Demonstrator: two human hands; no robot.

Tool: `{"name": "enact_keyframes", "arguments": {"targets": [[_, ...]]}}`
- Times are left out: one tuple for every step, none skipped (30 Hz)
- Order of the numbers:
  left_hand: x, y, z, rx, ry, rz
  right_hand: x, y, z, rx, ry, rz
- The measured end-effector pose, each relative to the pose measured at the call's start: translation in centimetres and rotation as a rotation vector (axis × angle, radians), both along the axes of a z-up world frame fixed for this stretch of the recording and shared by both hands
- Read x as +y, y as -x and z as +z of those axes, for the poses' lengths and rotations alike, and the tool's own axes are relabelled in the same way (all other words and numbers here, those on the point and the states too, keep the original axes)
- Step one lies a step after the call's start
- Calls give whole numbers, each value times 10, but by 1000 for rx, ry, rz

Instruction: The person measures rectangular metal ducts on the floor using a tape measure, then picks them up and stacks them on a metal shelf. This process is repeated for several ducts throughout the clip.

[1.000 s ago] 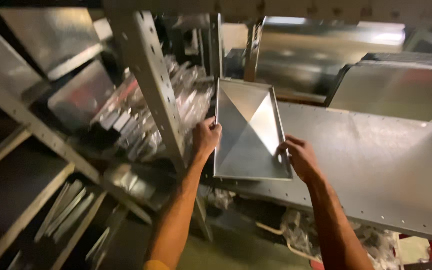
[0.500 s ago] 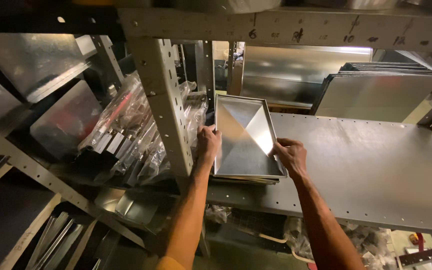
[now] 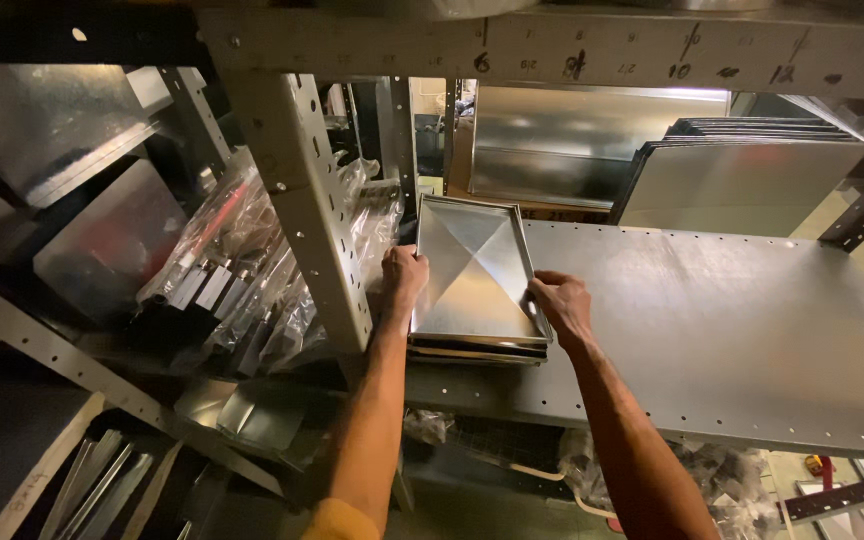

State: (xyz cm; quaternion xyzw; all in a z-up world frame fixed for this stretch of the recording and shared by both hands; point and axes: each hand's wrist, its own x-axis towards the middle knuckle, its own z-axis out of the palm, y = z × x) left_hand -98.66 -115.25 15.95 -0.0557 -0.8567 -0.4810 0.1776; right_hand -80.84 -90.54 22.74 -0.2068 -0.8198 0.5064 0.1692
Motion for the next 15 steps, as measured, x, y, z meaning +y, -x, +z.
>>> {"name": "enact_keyframes", "arguments": {"targets": [[0,-5,4,-1,-1,1,-6,-3,4,-1,-1,1],[0,-9,9,-15,-10,2,-12,-6,9,-9,31,-5],[-1,-14,14,-28,-19,3,-19,-8,14,-16,63,-10],[-1,-18,21,-27,-19,2,-11,1,0,-15,63,-11],[-1,-23,27,-111,-23,-2,-4,10,-13,19,79,-13],[-2,-27,32,-195,-27,-5,3,20,-27,51,94,-14],[-2,-23,36,-195,-27,-4,3,17,-22,51,94,-14],[-5,-22,35,-234,-16,-14,0,11,-21,74,135,0],[-7,-21,34,-272,-4,-23,-3,6,-20,98,175,14],[-8,-21,32,-293,6,-20,0,11,-28,77,186,13],[-8,-21,29,-262,-8,-47,3,15,-37,121,172,13],[-5,-20,27,-230,-24,-79,10,20,-46,167,155,10],[-6,-26,25,-249,-16,-81,3,9,-44,149,163,4],[-6,-28,30,-250,-8,-58,-2,3,-37,147,157,7],[-6,-30,35,-251,0,-36,-6,-3,-29,146,150,9]]}}
